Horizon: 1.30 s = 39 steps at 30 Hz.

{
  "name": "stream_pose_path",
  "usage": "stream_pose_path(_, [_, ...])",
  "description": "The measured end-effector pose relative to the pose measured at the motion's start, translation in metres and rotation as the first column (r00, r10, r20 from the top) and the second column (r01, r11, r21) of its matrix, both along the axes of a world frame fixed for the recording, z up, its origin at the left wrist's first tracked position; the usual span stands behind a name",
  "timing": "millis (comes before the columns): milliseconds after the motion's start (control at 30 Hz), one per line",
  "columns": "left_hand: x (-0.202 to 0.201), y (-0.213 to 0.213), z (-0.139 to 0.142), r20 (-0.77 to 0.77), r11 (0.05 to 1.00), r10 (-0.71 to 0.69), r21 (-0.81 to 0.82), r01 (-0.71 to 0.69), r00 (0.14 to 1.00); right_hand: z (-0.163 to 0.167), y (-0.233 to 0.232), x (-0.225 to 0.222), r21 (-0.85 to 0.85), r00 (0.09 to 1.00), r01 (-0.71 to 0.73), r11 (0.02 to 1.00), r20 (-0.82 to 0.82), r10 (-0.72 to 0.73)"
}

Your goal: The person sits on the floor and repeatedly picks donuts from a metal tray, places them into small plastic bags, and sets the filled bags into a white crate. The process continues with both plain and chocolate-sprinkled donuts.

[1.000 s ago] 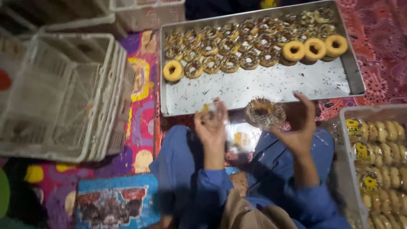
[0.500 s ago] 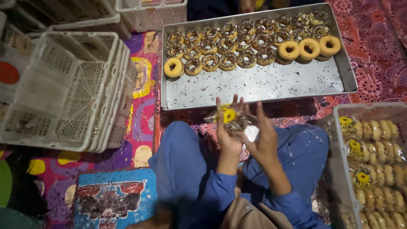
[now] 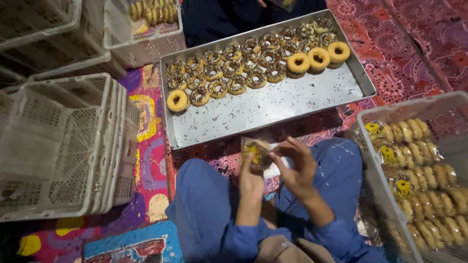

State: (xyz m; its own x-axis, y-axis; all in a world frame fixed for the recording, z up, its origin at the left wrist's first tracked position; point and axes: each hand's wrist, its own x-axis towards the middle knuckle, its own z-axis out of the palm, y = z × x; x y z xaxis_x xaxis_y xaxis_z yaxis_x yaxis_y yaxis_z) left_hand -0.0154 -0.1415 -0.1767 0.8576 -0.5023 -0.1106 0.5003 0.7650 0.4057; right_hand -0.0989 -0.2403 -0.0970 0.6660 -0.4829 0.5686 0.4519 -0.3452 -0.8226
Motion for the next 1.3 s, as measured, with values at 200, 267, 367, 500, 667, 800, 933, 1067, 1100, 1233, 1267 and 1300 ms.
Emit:
stream_pose_path(200, [0.027, 0.025, 0.045, 0.81, 0.742, -0.382, 0.556, -0.375, 0.445, 0.036, -0.055, -0.013, -0.117, 0.751, -0.442, 0.889, -0.59, 0.295])
stream_pose_path(267, [0.038, 0.034, 0.076, 0.73, 0.546, -0.643, 0.65, -0.529, 0.234, 0.038, -0.062, -0.02, -0.106, 0.849, -0.365, 0.925, -0.445, 0.284])
stream_pose_path(367, [0.023, 0.043, 0.118, 0.82, 0.682, -0.559, 0.537, -0.496, 0.12, 0.039, -0.06, -0.029, 0.054, 0.926, -0.281, 0.958, -0.248, 0.285])
stream_pose_path(500, [-0.001, 0.052, 0.15, 0.885, 0.718, -0.429, 0.21, -0.664, -0.183, 0.051, -0.057, -0.028, -0.286, 0.944, -0.296, 0.911, -0.235, 0.233])
stream_pose_path(667, [-0.011, 0.066, 0.159, 0.888, 0.599, -0.449, 0.216, -0.771, -0.1, 0.042, -0.045, -0.016, -0.737, 0.989, -0.138, 0.661, -0.062, 0.136])
stream_pose_path(800, [-0.006, 0.093, 0.164, 0.848, 0.573, -0.498, 0.165, -0.803, -0.182, -0.011, -0.031, -0.016, -0.952, 0.969, 0.207, 0.225, 0.231, 0.088])
stream_pose_path(933, [0.013, 0.134, 0.153, 0.921, 0.491, -0.39, 0.198, -0.848, -0.011, -0.049, -0.067, -0.011, -0.925, 0.951, -0.271, 0.268, -0.301, -0.077])
stream_pose_path(1067, [0.016, 0.135, 0.094, 0.681, 0.505, -0.09, 0.66, -0.556, 0.727, -0.054, -0.08, 0.006, -0.266, 0.277, -0.718, 0.643, -0.957, -0.086])
stream_pose_path(1100, [0.015, 0.129, 0.074, 0.627, 0.424, -0.104, 0.73, -0.535, 0.772, -0.056, -0.072, 0.014, -0.178, 0.53, -0.673, 0.717, -0.793, 0.301])
stream_pose_path(1233, [0.033, 0.105, -0.001, 0.554, 0.414, 0.065, 0.742, -0.528, 0.83, -0.097, 0.022, 0.057, 0.151, 0.874, -0.412, 0.899, -0.215, 0.436])
stream_pose_path(1267, [0.038, 0.107, -0.016, 0.558, 0.474, 0.158, 0.681, -0.559, 0.814, -0.115, 0.043, 0.069, 0.341, 0.897, -0.252, 0.906, -0.268, 0.351])
stream_pose_path(1300, [0.04, 0.115, -0.028, 0.625, 0.416, 0.163, 0.658, -0.628, 0.763, -0.135, 0.06, 0.079, 0.503, 0.9, -0.076, 0.861, -0.336, 0.276])
